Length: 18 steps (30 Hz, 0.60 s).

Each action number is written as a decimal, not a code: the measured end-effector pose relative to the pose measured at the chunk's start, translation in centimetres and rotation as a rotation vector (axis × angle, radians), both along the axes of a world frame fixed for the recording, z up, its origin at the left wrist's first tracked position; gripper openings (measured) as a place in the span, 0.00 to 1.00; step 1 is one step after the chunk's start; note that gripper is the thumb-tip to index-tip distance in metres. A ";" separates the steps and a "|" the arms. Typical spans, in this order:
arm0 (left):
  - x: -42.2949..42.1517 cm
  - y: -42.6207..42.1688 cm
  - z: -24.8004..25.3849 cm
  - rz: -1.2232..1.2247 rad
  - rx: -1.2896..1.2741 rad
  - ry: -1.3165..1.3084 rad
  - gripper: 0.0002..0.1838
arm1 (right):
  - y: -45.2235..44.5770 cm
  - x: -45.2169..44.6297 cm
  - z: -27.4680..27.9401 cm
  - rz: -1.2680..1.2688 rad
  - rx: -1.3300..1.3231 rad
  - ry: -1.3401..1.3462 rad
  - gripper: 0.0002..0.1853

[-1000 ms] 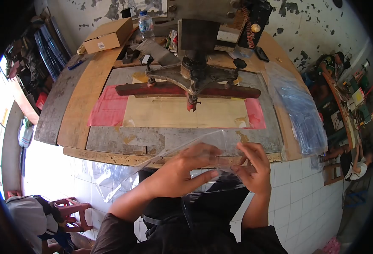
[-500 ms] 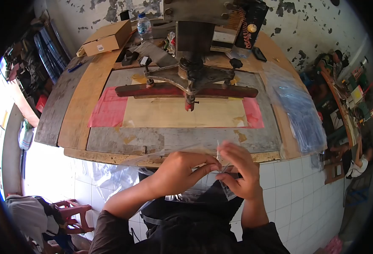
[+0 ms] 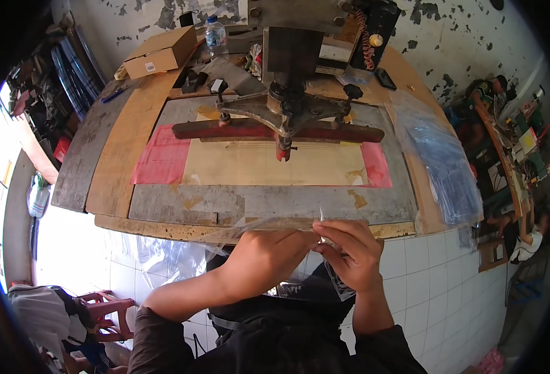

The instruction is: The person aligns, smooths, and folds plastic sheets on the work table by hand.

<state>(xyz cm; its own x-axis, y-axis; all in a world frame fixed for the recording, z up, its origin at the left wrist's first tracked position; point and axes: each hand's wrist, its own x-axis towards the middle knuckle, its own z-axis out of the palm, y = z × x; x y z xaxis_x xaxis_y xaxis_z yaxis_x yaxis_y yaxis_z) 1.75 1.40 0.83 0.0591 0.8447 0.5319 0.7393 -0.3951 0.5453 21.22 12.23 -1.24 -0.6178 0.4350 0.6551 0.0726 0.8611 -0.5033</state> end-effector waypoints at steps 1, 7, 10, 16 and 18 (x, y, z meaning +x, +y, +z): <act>0.0 0.1 -0.1 0.000 0.000 0.000 0.06 | 0.0 0.0 0.0 -0.007 -0.013 -0.008 0.24; 0.0 0.0 -0.8 0.048 0.014 -0.126 0.06 | -0.2 -0.2 -0.2 -0.036 -0.056 -0.010 0.21; 0.0 -0.1 -0.6 0.053 -0.027 -0.076 0.08 | 0.0 -0.4 0.1 -0.033 -0.032 0.004 0.19; -0.2 0.0 -0.2 0.025 -0.076 -0.080 0.08 | 0.3 -0.3 -0.4 -0.043 -0.048 0.030 0.17; 0.0 -0.2 0.1 0.005 -0.116 -0.153 0.08 | 0.4 -0.3 -0.6 -0.045 -0.070 0.042 0.17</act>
<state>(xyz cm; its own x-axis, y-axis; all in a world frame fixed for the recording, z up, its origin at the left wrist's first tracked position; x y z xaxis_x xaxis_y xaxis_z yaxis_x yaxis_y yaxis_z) 1.76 1.24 0.98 -0.0191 0.9012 0.4330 0.6460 -0.3194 0.6933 20.92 12.59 -1.80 -0.5691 0.5073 0.6471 0.0883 0.8201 -0.5654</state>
